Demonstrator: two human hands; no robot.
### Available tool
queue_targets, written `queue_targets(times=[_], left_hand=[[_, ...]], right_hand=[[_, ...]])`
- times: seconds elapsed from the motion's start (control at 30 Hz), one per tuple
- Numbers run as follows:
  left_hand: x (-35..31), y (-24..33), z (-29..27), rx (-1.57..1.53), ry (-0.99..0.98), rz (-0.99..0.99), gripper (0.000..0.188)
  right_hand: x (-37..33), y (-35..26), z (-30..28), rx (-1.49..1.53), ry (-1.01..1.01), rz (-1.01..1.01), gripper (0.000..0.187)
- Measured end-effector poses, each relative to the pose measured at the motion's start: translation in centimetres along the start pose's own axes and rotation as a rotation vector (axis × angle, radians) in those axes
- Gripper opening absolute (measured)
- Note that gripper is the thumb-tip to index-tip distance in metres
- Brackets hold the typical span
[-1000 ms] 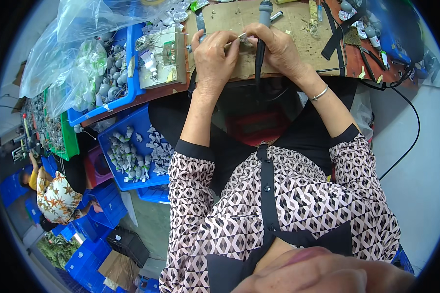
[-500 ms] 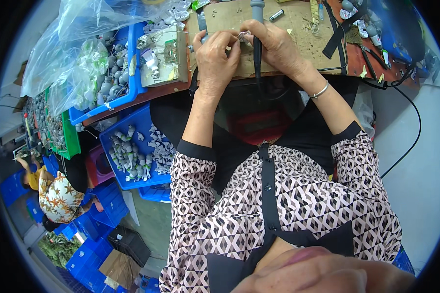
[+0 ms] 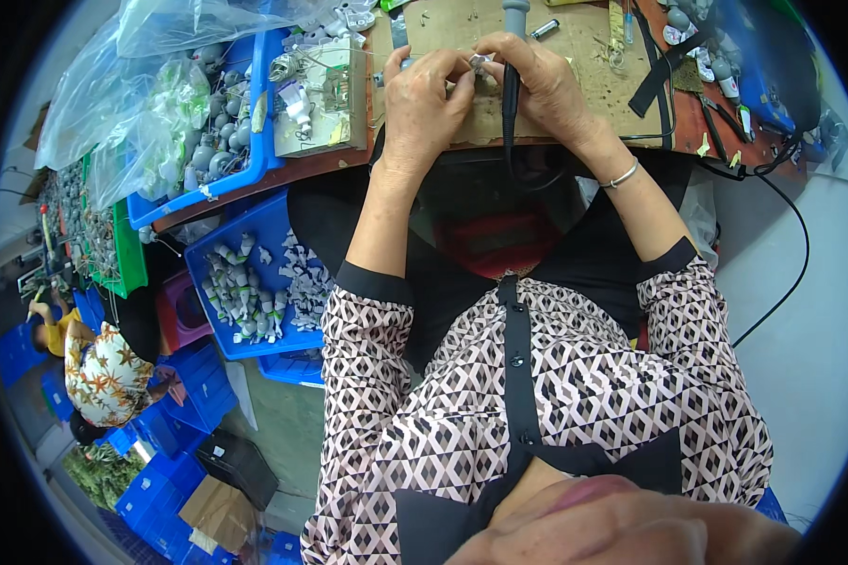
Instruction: Assemble and solder small electronic components for LED light bulbs at a factory workbench.
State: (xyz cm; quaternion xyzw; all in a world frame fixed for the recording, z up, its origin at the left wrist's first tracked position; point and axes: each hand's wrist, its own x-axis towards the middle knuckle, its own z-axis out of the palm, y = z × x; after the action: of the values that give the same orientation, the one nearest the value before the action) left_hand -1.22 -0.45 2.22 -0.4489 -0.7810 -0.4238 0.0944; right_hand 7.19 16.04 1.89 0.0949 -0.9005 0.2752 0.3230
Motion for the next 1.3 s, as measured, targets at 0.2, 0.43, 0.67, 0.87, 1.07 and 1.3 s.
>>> queue_targets(times=[0.2,0.43,0.67,0.87,1.07,1.3], left_hand=[[0.1,-0.2,0.3,0.034,0.005,0.035,0.004],[0.1,-0.1,0.3,0.082,0.006,0.059,0.004],[0.0,-0.3,0.8,0.164,-0.002,0.081,0.005],[0.1,-0.3,0.8,0.176,0.004,0.079,0.006],[-0.4,-0.7,2.0,0.219,0.103,0.130,0.009],[-0.9,-0.6,2.1,0.182,0.157,0.091,0.011]], right_hand=[[0.0,0.5,0.3,0.013,0.044,-0.011,0.028],[-0.7,1.0,0.2,-0.005,0.017,-0.015,0.029],[-0.8,0.2,-0.4,-0.013,0.034,-0.007,0.036],[-0.7,1.0,-0.3,0.031,-0.042,0.008,0.035],[1.1,-0.3,-3.2,0.175,0.094,-0.115,0.030],[4.2,-5.8,-4.9,0.481,0.108,0.033,0.054]])
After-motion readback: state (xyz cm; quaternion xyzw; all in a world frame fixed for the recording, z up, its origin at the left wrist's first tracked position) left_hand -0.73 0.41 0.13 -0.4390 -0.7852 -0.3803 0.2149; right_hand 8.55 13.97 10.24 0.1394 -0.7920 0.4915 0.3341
